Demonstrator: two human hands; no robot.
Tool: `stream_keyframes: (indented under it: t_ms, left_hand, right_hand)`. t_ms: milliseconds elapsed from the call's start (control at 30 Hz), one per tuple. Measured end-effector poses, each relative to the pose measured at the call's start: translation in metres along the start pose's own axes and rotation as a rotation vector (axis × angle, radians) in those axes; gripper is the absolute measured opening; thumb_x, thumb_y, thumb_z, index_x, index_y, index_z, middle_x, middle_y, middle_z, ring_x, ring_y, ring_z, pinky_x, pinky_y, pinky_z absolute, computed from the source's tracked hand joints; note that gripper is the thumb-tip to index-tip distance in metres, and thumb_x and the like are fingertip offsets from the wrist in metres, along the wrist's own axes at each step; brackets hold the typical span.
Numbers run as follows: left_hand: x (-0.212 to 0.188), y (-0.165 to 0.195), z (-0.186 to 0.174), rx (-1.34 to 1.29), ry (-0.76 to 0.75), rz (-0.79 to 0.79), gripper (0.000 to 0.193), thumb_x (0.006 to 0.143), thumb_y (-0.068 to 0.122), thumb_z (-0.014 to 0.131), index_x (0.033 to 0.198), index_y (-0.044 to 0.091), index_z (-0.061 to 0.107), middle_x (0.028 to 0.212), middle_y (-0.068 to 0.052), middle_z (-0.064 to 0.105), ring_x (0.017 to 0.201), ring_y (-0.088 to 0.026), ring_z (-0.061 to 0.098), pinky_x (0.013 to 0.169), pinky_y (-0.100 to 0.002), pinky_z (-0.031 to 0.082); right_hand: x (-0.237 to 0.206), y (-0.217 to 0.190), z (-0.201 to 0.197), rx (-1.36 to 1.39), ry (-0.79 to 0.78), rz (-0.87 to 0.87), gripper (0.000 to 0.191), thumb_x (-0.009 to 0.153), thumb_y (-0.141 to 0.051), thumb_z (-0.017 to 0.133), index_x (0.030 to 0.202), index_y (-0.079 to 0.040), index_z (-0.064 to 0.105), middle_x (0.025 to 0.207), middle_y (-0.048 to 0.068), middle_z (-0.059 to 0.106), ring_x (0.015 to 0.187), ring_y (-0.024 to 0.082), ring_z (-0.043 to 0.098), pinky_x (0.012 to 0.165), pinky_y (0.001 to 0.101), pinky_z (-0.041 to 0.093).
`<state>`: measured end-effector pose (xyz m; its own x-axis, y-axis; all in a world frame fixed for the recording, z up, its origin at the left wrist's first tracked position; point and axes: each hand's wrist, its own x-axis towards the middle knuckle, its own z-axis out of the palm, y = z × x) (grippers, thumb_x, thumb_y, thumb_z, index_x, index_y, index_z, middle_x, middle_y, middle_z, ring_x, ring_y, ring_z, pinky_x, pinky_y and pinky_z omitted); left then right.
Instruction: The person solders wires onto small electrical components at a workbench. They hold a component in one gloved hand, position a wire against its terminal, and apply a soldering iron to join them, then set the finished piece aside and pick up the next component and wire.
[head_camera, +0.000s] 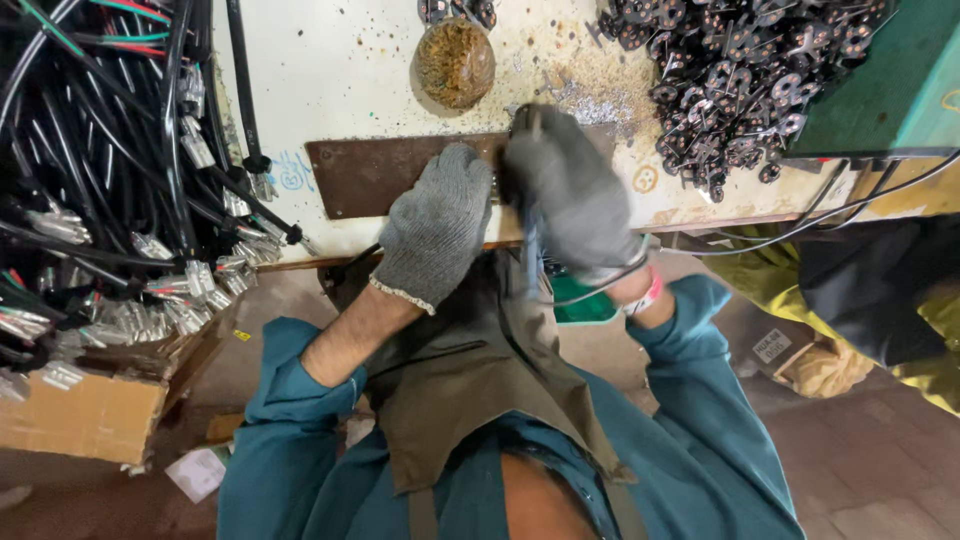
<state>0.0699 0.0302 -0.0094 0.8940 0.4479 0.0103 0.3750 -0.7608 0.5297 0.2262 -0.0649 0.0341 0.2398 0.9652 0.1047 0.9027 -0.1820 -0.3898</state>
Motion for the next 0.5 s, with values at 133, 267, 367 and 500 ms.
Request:
stream_keyframes:
  t_ms: [133, 267, 367, 500]
  left_hand:
    - [-0.001, 0.000, 0.001, 0.022, 0.021, -0.002, 0.018, 0.095, 0.016, 0.065, 0.109, 0.008, 0.061, 0.108, -0.011, 0.058, 0.096, -0.026, 0.064, 0.070, -0.036, 0.056]
    - [-0.003, -0.002, 0.000, 0.057, 0.126, 0.067, 0.029, 0.090, 0.019, 0.068, 0.113, 0.004, 0.060, 0.114, -0.013, 0.058, 0.096, -0.027, 0.064, 0.070, -0.035, 0.055]
    - [-0.004, -0.001, 0.000, 0.014, 0.102, 0.053, 0.028, 0.090, 0.018, 0.069, 0.113, 0.004, 0.060, 0.112, -0.013, 0.058, 0.097, -0.027, 0.064, 0.070, -0.036, 0.055]
    - [0.000, -0.002, 0.000, -0.064, 0.027, 0.001, 0.022, 0.091, 0.017, 0.069, 0.107, 0.006, 0.059, 0.109, -0.012, 0.057, 0.096, -0.026, 0.064, 0.071, -0.035, 0.056]
  right_hand:
    - [-0.002, 0.000, 0.006, 0.018, 0.104, -0.014, 0.042, 0.091, -0.008, 0.079, 0.127, -0.015, 0.058, 0.119, 0.017, 0.072, 0.105, 0.038, 0.071, 0.086, 0.0451, 0.059]
    - [0.012, 0.028, 0.010, 0.134, 0.160, -0.023, 0.040, 0.096, -0.008, 0.085, 0.127, -0.014, 0.061, 0.110, 0.010, 0.072, 0.097, 0.033, 0.071, 0.080, 0.0448, 0.056]
    - [0.006, 0.034, 0.007, 0.025, 0.195, -0.136, 0.037, 0.093, -0.005, 0.085, 0.124, -0.011, 0.065, 0.108, 0.013, 0.071, 0.096, 0.036, 0.071, 0.080, 0.0449, 0.056]
    - [-0.024, 0.021, 0.006, 0.117, 0.121, -0.201, 0.034, 0.082, -0.006, 0.084, 0.111, -0.012, 0.070, 0.100, 0.012, 0.070, 0.093, 0.038, 0.073, 0.082, 0.0447, 0.058]
